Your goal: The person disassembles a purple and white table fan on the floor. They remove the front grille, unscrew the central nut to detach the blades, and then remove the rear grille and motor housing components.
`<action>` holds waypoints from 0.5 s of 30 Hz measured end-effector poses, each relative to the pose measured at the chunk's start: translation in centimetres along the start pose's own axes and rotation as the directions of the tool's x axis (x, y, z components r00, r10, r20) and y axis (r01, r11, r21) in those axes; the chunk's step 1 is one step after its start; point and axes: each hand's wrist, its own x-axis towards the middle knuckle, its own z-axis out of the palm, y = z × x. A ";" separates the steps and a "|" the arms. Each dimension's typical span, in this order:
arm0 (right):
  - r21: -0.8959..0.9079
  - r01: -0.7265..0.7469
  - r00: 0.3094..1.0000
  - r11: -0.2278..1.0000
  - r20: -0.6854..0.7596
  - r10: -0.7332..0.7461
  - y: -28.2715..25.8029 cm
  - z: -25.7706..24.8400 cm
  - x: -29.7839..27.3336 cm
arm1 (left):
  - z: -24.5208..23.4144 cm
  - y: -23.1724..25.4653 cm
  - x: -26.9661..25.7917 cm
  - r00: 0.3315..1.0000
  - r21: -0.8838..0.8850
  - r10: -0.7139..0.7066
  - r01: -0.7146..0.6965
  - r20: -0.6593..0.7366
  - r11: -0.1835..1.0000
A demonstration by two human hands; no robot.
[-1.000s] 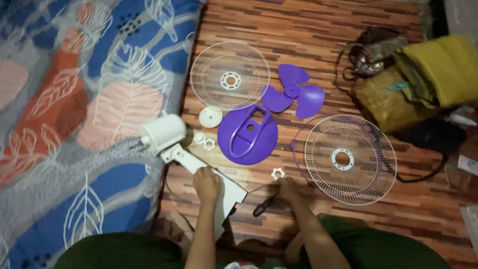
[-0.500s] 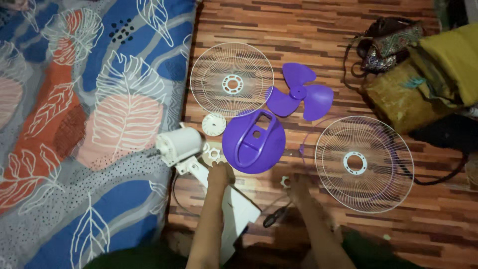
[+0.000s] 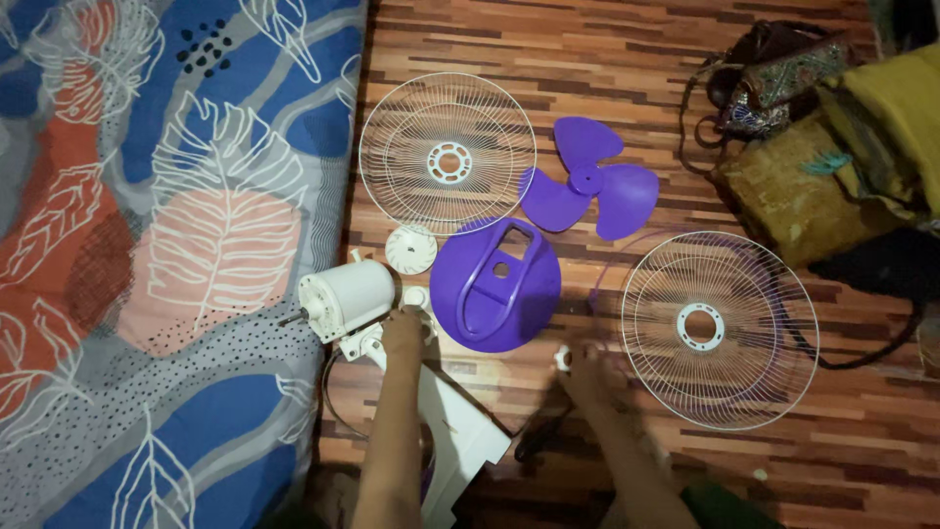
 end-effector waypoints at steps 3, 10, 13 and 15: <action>0.164 0.085 0.977 0.983 -0.205 -0.051 0.6 0.6 1.7 | -0.8 0.6 0.0 0.984 -0.180 -0.072 0.101 0.160 0.979; 0.517 0.040 0.982 0.855 -0.179 0.062 1.3 1.5 8.9 | -2.1 3.9 -2.4 0.975 -0.166 -0.082 0.118 0.207 0.979; 0.671 -0.051 0.982 0.740 -0.101 0.160 2.1 1.5 11.6 | -2.0 4.2 -2.8 0.978 -0.176 -0.084 0.118 0.193 0.977; 0.684 -0.108 0.970 0.722 -0.087 0.227 2.5 1.6 13.5 | -1.7 4.0 -3.0 0.980 -0.159 -0.064 0.094 0.187 0.983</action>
